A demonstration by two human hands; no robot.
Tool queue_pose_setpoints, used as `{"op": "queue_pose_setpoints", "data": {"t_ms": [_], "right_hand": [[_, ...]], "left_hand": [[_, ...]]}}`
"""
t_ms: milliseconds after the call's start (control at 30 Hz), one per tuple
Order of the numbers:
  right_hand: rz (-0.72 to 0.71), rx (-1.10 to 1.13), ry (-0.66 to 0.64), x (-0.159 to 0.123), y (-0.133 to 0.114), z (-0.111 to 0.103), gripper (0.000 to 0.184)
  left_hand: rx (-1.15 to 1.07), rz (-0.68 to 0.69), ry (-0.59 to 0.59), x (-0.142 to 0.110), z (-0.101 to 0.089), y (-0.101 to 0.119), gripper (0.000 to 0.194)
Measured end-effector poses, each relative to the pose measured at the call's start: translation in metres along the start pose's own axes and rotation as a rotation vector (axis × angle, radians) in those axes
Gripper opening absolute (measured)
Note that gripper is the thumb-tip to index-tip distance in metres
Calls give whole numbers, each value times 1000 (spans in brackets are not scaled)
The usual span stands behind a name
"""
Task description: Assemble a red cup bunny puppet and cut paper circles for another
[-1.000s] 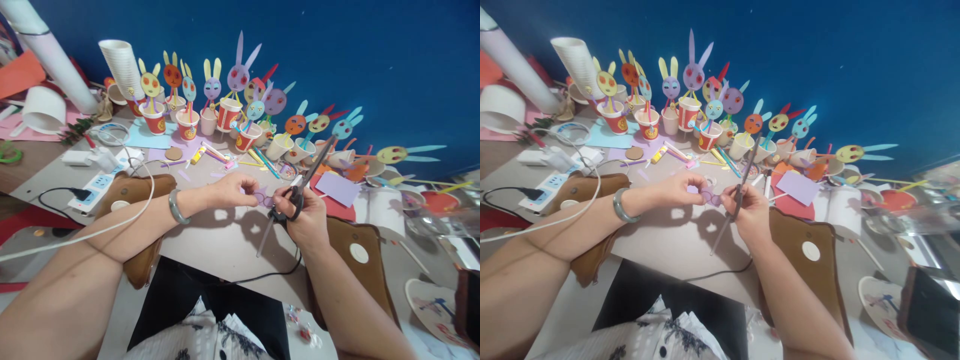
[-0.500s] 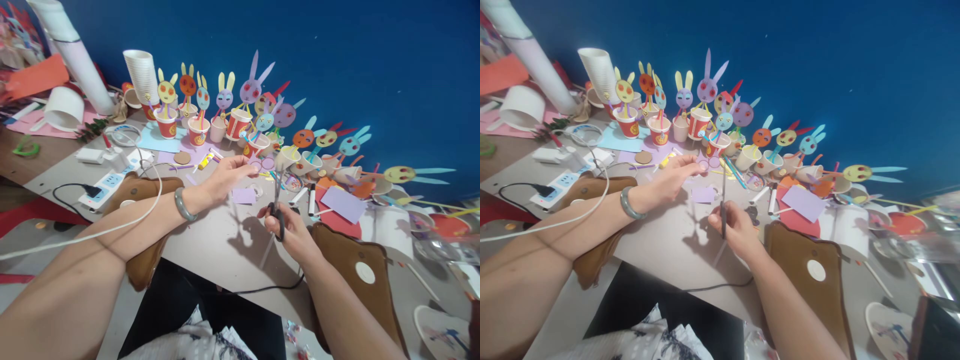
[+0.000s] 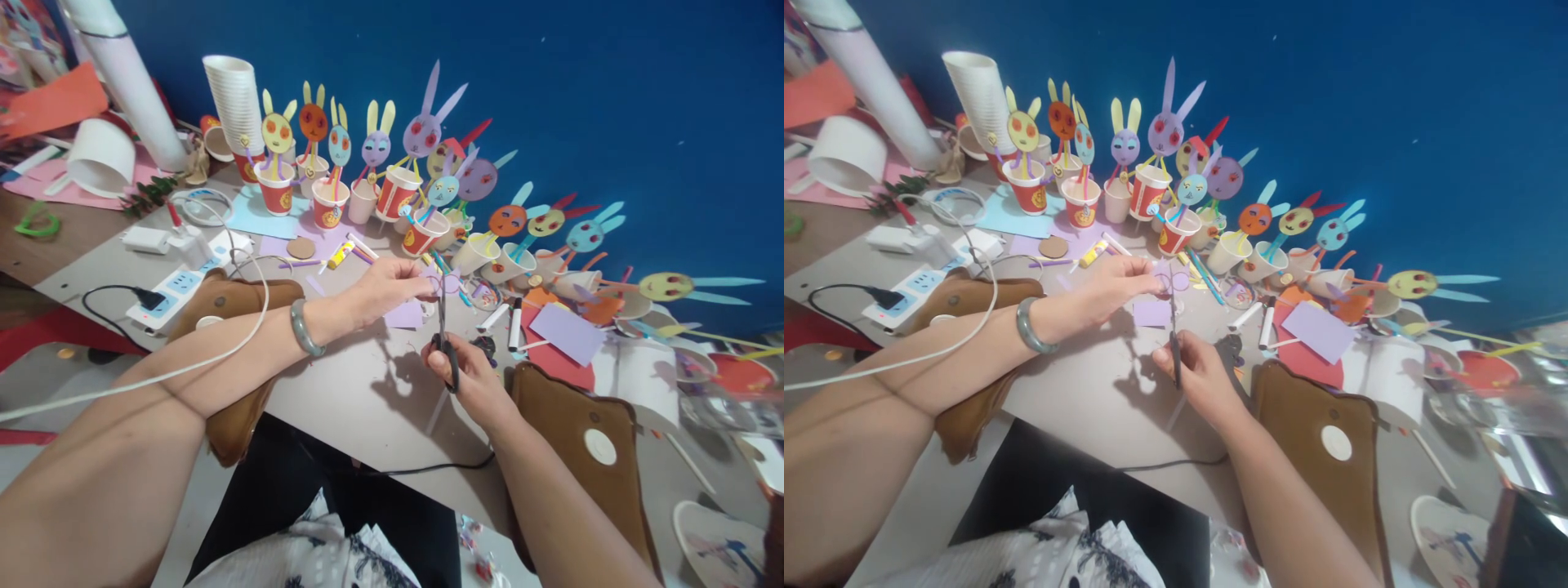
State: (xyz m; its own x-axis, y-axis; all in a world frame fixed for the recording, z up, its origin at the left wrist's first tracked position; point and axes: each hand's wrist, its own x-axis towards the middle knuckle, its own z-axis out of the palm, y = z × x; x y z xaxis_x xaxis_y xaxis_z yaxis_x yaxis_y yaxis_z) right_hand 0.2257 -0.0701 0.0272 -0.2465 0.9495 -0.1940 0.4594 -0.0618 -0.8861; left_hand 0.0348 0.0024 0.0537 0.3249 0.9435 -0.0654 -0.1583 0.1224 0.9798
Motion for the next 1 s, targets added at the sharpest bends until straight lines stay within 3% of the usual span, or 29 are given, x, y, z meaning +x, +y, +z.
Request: {"op": "queue_pose_setpoints", "data": {"t_ms": [1000], "right_hand": [[20, 93, 0, 1, 12, 1, 68]], "left_hand": [[-18, -50, -45, 5, -1, -6, 14]]}}
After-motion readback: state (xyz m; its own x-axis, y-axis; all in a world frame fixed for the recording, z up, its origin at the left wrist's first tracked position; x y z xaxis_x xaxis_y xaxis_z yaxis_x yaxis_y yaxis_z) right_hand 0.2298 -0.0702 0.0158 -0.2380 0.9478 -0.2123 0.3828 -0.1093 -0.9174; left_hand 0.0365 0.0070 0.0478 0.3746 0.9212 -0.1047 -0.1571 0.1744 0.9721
